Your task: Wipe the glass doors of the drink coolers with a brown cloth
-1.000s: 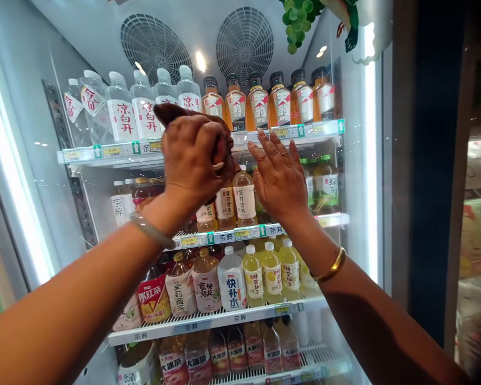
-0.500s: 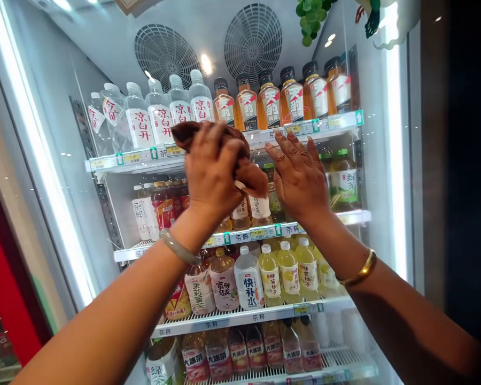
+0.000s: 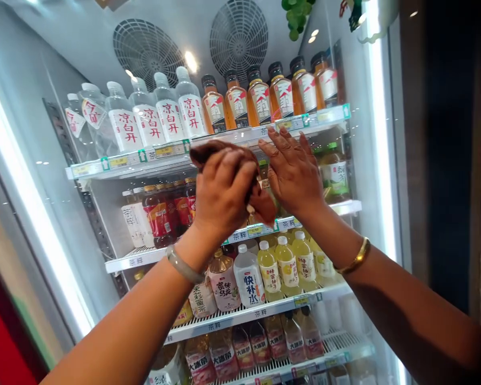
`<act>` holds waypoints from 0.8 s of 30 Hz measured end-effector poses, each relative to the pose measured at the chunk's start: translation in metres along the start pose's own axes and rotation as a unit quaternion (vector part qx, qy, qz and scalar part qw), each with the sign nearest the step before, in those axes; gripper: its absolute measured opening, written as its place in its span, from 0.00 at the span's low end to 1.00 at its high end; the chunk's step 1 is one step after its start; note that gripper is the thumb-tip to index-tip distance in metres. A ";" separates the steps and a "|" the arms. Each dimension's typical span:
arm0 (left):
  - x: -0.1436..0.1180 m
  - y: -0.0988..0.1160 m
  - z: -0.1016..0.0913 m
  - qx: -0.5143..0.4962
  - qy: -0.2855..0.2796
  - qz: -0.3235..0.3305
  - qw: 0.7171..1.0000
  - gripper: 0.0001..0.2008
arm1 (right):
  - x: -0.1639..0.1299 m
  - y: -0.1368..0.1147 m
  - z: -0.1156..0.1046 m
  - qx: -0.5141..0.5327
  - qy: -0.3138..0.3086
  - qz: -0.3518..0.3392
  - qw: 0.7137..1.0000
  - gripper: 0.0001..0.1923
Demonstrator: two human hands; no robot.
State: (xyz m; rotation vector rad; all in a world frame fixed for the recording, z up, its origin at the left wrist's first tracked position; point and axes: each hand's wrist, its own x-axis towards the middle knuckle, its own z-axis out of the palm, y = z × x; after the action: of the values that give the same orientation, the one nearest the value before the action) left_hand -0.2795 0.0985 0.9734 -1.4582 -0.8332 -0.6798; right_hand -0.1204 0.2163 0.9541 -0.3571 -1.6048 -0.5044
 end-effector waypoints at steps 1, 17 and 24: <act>-0.007 0.006 0.002 -0.008 -0.004 0.042 0.999 0.17 | 0.001 0.000 0.000 -0.001 -0.005 0.004 1.000 0.31; -0.020 0.012 -0.003 -0.047 -0.056 0.087 0.994 0.20 | 0.005 -0.004 -0.004 -0.071 -0.033 0.038 0.996 0.31; 0.003 -0.017 -0.015 -0.019 0.022 -0.044 0.999 0.19 | 0.004 -0.002 -0.001 -0.057 -0.027 0.053 0.997 0.31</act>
State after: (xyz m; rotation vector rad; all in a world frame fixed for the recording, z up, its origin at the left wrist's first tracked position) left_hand -0.2904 0.0838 0.9863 -1.4420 -0.8580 -0.7959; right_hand -0.1208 0.2139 0.9581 -0.5425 -1.6046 -0.5102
